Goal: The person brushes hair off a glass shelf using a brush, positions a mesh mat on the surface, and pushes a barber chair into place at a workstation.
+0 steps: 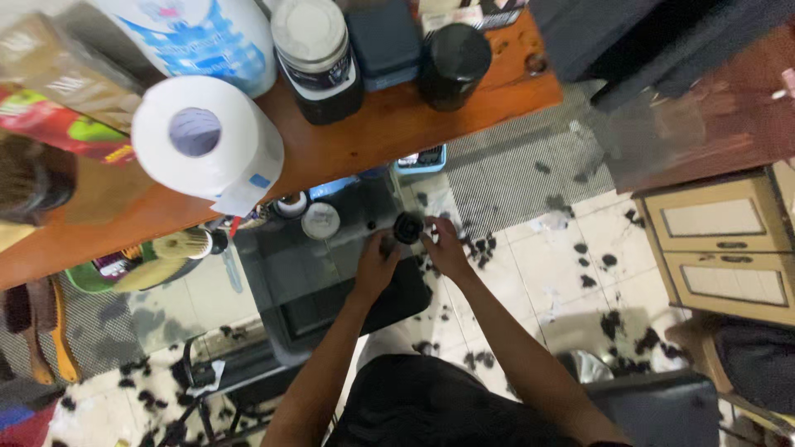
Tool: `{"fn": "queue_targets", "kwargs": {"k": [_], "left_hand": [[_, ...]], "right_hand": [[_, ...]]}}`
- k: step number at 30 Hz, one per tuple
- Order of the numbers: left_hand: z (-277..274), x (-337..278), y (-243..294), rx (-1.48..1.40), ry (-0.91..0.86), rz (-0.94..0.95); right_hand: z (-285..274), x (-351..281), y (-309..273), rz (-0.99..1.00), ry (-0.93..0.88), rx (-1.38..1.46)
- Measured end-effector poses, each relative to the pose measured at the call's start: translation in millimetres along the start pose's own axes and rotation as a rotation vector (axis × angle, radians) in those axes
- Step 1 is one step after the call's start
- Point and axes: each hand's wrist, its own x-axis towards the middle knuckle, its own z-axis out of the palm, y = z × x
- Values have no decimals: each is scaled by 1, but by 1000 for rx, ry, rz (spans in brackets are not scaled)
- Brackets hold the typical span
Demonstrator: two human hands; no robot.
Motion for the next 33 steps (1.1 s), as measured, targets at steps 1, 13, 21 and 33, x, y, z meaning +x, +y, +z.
{"fn": "queue_targets", "kwargs": {"k": [1, 13, 21, 33], "left_hand": [[2, 0, -1, 52, 91, 211], [16, 15, 19, 229, 31, 245], [32, 15, 50, 71, -182, 67], [164, -50, 107, -119, -344, -5]], "right_hand": [[3, 1, 2, 21, -13, 0], [18, 1, 5, 82, 27, 235], [-13, -11, -7, 236, -64, 362], [-111, -115, 64, 190, 216, 679]]}}
